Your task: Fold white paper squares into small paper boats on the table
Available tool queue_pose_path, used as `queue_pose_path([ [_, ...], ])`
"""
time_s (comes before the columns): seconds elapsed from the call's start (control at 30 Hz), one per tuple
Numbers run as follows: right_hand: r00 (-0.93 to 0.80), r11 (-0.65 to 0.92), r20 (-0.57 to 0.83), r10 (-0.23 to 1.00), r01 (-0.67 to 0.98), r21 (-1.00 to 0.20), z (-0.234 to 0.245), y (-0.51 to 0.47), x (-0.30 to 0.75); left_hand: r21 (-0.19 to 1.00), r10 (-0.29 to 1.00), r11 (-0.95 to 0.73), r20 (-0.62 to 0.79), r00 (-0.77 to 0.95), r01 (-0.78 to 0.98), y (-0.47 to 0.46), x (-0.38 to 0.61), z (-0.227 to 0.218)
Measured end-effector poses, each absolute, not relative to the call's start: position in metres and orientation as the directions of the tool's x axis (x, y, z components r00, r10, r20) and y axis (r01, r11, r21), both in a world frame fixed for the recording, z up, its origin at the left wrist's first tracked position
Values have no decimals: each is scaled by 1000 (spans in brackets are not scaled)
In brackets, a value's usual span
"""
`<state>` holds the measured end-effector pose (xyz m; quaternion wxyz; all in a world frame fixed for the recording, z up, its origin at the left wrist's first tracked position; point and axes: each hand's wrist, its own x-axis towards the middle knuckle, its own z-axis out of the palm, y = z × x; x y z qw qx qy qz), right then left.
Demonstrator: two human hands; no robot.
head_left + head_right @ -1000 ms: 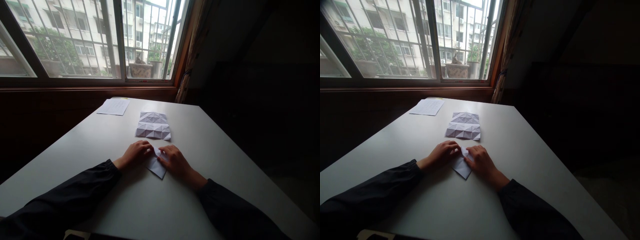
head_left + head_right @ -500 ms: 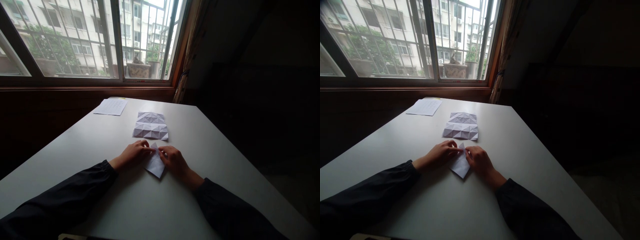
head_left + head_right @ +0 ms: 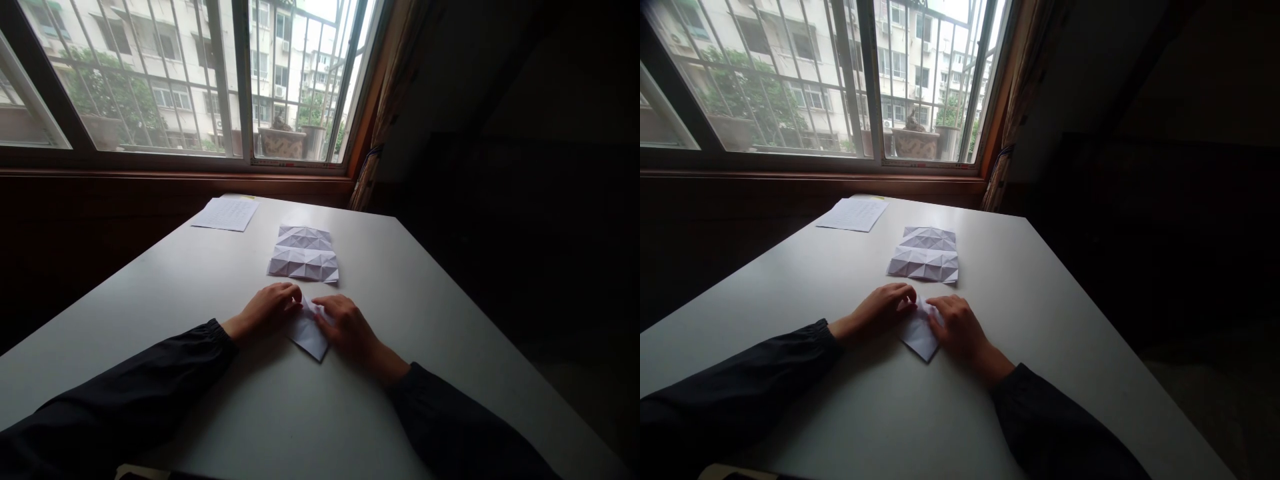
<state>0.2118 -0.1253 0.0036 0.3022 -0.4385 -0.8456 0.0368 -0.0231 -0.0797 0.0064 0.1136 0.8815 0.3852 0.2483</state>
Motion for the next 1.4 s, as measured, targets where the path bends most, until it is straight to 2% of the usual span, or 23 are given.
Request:
queue_pose_path([
  [0.1, -505, 642, 427, 750, 713, -282, 5, -127, 212, 433, 775, -632, 373, 510, 643, -80, -22, 6],
  [0.17, -512, 640, 415, 752, 719, -273, 5, -126, 212, 424, 745, -666, 390, 540, 613, -79, -22, 6],
  [0.37, -484, 619, 423, 766, 733, -282, -1, -121, 213, 360, 697, -717, 358, 621, 597, -81, -25, 13],
  [0.57, -451, 577, 423, 786, 781, -239, -2, -117, 213, 217, 699, -709, 340, 629, 671, -88, -23, 19],
  [0.73, -418, 541, 417, 807, 806, -240, -3, -117, 212, 181, 714, -688, 340, 611, 703, -84, -26, 19],
  [0.87, -379, 539, 458, 804, 789, -295, -5, -119, 213, 181, 746, -646, 357, 562, 742, -77, -31, 16],
  [1.07, -329, 515, 471, 819, 784, -347, -6, -119, 215, 236, 752, -639, 389, 532, 732, -75, -33, 9],
  [1.4, -316, 519, 492, 811, 776, -357, -12, -116, 220, 543, 707, -698, 418, 571, 467, -64, -36, 0],
])
